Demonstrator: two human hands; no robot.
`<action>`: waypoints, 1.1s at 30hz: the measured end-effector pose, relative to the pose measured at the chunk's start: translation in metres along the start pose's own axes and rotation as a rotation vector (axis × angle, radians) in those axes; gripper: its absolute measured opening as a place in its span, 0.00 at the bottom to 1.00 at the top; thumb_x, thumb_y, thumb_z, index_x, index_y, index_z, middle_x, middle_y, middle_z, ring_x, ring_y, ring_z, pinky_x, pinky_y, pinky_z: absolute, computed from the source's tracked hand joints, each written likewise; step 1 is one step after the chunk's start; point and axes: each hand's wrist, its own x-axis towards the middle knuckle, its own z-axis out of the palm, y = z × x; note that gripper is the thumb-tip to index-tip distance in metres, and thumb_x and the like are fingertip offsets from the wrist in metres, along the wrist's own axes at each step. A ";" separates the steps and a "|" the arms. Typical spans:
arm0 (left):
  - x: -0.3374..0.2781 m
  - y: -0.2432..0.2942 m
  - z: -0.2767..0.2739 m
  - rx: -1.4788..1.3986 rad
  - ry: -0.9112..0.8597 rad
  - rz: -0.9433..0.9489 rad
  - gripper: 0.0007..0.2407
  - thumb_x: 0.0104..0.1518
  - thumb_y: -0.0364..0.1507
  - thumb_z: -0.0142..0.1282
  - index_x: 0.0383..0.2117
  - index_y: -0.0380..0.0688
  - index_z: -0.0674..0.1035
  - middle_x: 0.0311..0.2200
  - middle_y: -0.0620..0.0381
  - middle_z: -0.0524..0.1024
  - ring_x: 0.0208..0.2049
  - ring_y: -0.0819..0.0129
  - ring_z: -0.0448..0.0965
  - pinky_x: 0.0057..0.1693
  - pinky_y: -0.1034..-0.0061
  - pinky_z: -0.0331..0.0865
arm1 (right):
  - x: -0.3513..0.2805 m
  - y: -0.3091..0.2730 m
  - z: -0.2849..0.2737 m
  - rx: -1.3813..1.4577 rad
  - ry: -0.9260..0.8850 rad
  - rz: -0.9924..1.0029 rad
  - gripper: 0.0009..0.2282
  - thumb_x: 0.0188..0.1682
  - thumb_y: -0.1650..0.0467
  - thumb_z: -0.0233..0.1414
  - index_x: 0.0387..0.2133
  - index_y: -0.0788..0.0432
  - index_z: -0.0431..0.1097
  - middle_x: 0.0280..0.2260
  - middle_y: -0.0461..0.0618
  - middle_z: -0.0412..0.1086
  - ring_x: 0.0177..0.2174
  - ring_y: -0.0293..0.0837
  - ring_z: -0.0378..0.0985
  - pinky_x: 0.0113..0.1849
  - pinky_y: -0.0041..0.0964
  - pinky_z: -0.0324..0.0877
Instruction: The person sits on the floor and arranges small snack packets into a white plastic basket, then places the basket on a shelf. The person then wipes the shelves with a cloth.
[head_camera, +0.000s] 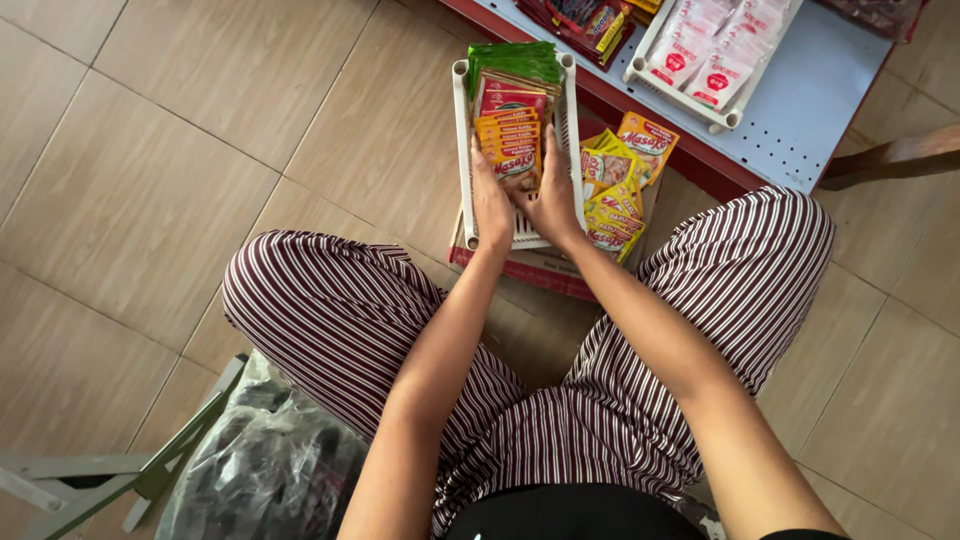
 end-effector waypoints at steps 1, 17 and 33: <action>0.000 0.001 0.001 0.001 -0.024 0.024 0.29 0.71 0.46 0.28 0.72 0.39 0.52 0.66 0.44 0.61 0.56 0.55 0.73 0.55 0.71 0.76 | -0.001 0.003 0.000 -0.039 -0.009 -0.035 0.51 0.41 0.72 0.69 0.70 0.65 0.33 0.68 0.69 0.47 0.66 0.65 0.53 0.64 0.50 0.54; 0.011 -0.003 -0.005 0.218 -0.070 0.139 0.29 0.72 0.46 0.26 0.72 0.36 0.51 0.72 0.42 0.53 0.72 0.57 0.55 0.72 0.69 0.52 | -0.002 0.008 0.006 -0.056 0.051 -0.057 0.49 0.44 0.74 0.66 0.71 0.66 0.32 0.71 0.68 0.42 0.70 0.63 0.46 0.69 0.49 0.47; 0.010 -0.003 -0.004 0.345 -0.063 0.193 0.31 0.72 0.48 0.25 0.72 0.35 0.52 0.73 0.40 0.52 0.74 0.55 0.52 0.74 0.69 0.49 | -0.002 -0.001 0.005 -0.030 0.024 -0.033 0.47 0.47 0.75 0.61 0.71 0.65 0.29 0.71 0.70 0.41 0.69 0.65 0.46 0.67 0.49 0.49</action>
